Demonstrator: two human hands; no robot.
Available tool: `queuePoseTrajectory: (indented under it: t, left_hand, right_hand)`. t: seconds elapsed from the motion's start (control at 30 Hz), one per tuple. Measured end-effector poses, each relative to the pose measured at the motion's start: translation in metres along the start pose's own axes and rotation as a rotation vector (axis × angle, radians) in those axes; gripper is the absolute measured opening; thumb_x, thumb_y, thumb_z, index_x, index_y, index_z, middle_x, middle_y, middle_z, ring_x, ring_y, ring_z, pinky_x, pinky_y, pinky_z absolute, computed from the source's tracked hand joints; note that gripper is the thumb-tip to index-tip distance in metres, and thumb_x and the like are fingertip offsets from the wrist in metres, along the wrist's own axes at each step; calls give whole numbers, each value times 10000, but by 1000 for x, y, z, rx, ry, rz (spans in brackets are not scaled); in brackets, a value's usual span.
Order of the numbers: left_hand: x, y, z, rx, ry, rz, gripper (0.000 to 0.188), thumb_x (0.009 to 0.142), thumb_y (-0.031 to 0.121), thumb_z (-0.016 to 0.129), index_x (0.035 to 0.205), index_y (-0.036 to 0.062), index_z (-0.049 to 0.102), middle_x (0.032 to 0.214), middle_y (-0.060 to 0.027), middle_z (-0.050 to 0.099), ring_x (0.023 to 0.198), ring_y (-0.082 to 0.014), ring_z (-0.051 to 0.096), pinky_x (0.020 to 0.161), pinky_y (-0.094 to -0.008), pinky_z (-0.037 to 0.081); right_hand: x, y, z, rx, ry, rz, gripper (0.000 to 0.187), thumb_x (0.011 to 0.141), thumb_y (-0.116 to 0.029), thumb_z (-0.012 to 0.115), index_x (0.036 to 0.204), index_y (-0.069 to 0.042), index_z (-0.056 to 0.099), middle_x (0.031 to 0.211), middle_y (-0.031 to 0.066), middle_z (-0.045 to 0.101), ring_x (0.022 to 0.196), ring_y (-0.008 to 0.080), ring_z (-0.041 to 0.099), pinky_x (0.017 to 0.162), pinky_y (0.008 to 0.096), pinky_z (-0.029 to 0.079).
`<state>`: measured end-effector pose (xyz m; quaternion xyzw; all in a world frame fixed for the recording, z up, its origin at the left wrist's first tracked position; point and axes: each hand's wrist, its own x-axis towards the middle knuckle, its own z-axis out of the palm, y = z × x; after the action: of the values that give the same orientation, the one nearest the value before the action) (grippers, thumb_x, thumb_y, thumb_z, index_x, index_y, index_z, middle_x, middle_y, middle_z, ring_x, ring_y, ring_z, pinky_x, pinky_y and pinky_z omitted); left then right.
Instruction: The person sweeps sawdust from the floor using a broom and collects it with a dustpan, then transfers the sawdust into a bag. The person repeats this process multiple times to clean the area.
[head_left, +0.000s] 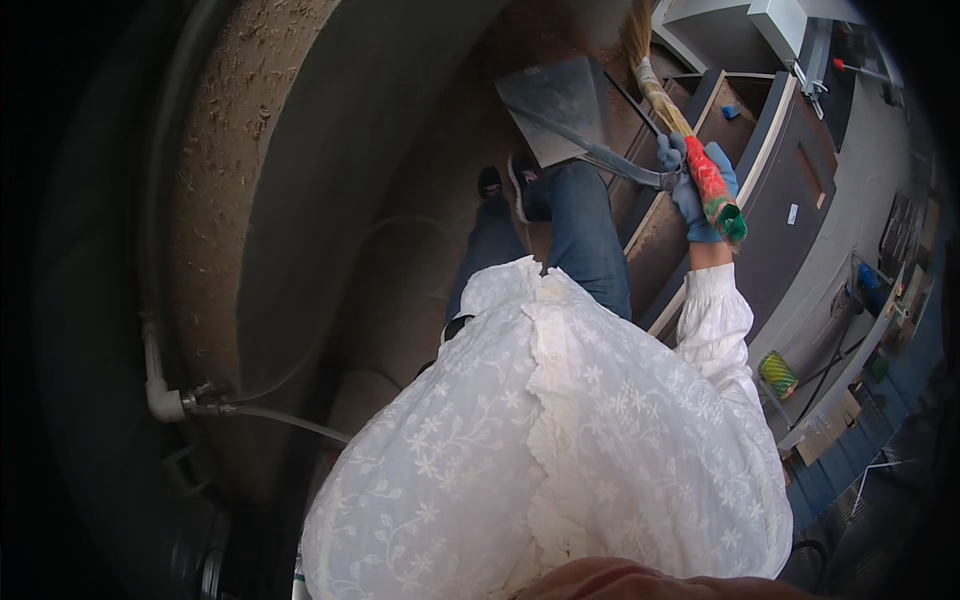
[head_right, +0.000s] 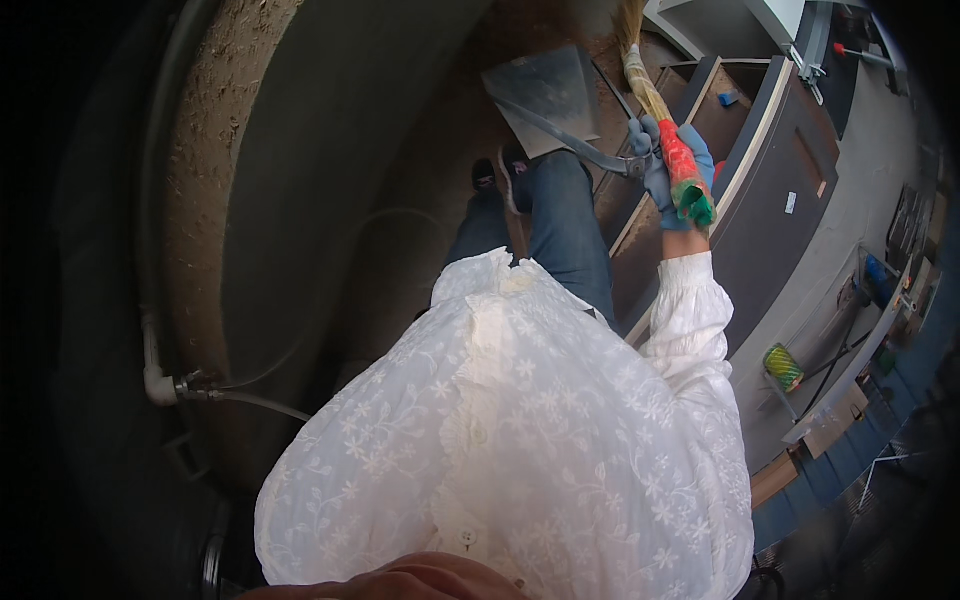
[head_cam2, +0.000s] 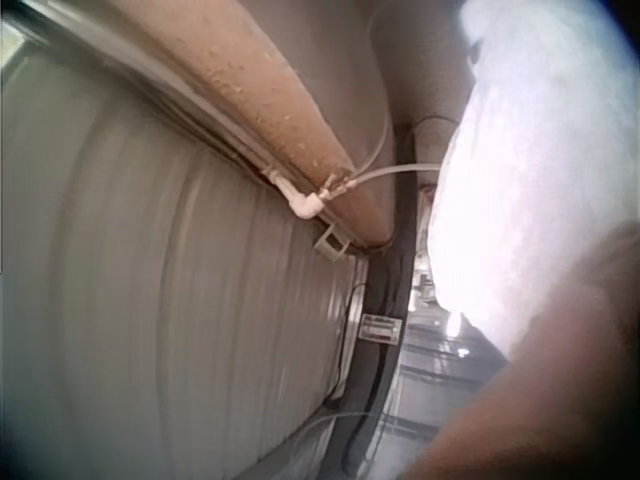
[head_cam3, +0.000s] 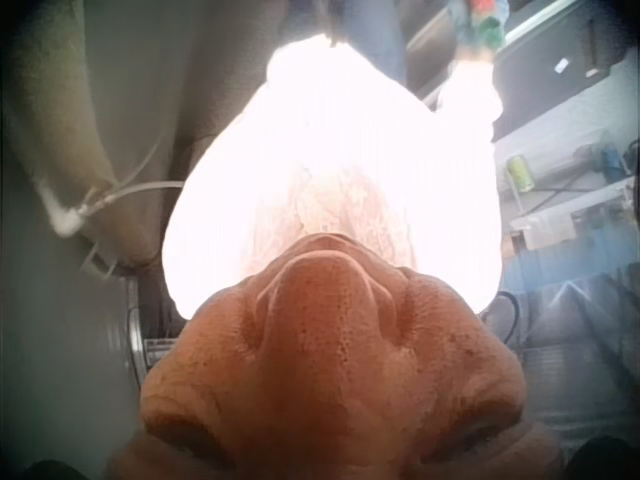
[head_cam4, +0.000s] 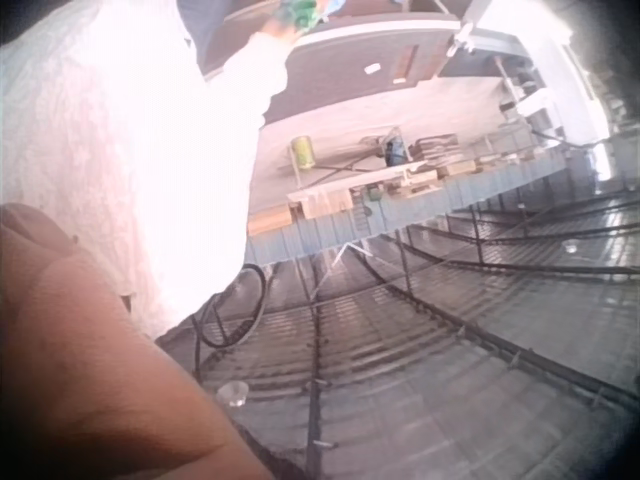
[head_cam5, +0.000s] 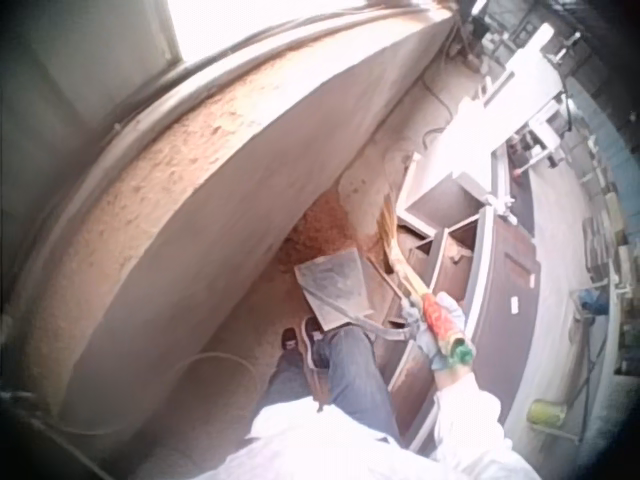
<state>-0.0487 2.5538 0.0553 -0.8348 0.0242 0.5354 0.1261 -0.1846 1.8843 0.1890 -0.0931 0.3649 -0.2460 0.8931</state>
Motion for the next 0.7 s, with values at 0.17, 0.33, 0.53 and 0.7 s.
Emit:
queuePoseTrajectory:
  t: [0.17, 0.33, 0.53, 0.7]
  left_hand:
    - [11, -1, 0, -14, 9, 5, 536, 911, 440, 609, 1170, -24, 685, 1150, -240, 696, 1053, -389, 672, 960, -444, 507]
    - [24, 5, -10, 0, 29, 25, 545, 903, 448, 626, 1158, -30, 690, 1136, -243, 701, 1039, -390, 676, 951, -440, 512]
    - [36, 11, -27, 33, 28, 33, 556, 892, 457, 647, 1144, -37, 696, 1118, -247, 707, 1022, -391, 681, 941, -435, 518]
    - [51, 25, -43, 71, 33, 28, 566, 884, 465, 664, 1132, -43, 701, 1103, -250, 712, 1008, -392, 686, 932, -430, 523]
  right_hand:
    - [8, 12, 16, -14, -24, 20, 535, 944, -240, 624, 1197, 225, 544, 1179, 378, 600, 939, 341, 685, 910, 359, 574]
    - [12, 37, 27, -48, 129, -7, 513, 941, -220, 624, 1220, 191, 496, 1115, 298, 666, 1037, 385, 693, 872, 376, 613]
    - [16, 68, 24, -128, 84, 13, 577, 919, -238, 660, 1326, 116, 455, 1102, 249, 688, 927, 312, 731, 751, 363, 639]
    - [26, 98, 19, -93, 181, 137, 518, 913, -214, 668, 1311, 76, 509, 1085, 227, 695, 972, 308, 723, 798, 376, 634]
